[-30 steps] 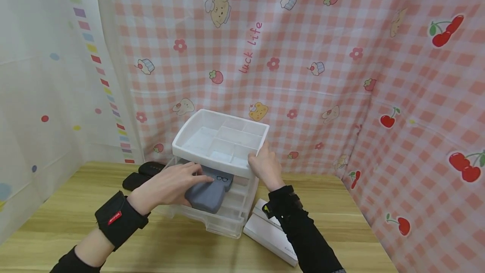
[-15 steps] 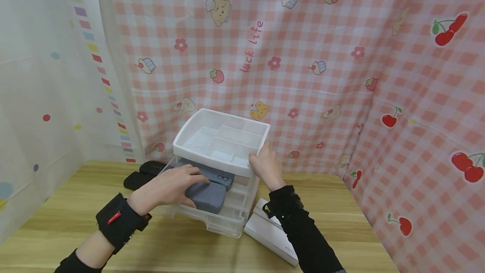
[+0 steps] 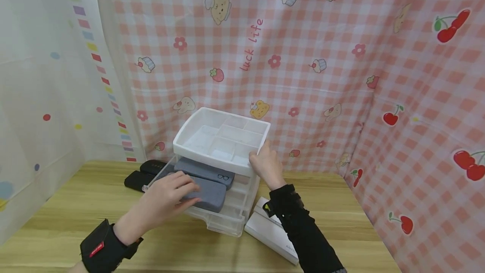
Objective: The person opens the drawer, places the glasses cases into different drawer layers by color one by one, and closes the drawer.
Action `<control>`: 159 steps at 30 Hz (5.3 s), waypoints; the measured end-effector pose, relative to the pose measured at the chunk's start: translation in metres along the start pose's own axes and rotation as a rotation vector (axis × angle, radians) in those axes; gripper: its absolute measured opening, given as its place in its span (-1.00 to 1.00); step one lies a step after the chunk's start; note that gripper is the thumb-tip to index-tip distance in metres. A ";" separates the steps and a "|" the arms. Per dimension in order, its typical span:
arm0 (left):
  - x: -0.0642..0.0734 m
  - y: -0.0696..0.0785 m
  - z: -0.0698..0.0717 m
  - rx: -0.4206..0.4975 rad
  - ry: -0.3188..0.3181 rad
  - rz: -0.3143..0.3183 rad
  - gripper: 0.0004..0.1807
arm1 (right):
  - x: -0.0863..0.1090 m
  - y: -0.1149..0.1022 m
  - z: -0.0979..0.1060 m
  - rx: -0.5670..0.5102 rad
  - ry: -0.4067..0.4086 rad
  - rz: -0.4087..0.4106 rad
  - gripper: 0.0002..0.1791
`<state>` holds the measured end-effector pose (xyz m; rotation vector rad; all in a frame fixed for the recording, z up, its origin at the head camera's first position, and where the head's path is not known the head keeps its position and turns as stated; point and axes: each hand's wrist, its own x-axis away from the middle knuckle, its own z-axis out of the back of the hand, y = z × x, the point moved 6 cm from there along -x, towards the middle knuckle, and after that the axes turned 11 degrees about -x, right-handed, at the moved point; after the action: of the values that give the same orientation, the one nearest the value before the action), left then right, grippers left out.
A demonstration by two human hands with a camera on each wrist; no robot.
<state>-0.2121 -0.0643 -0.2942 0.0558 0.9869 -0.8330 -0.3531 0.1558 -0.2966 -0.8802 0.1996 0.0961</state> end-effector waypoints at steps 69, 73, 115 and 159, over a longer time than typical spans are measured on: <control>0.060 -0.013 -0.135 1.483 -0.139 1.191 -0.75 | 0.000 0.000 0.000 0.002 -0.002 0.000 -0.38; 0.054 -0.017 -0.144 1.458 -0.146 1.222 -0.69 | 0.000 0.000 0.001 0.000 0.002 0.009 -0.37; 0.088 0.007 -0.167 1.399 -0.114 1.565 -0.38 | -0.001 0.005 -0.006 -0.161 0.065 -0.033 -0.42; 0.110 0.028 -0.151 1.460 -0.021 1.543 -0.73 | 0.000 0.006 -0.006 -0.178 0.058 -0.026 -0.40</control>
<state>-0.2719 -0.0499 -0.4730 1.7920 -0.0744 0.0941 -0.3546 0.1548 -0.3049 -1.0630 0.2366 0.0646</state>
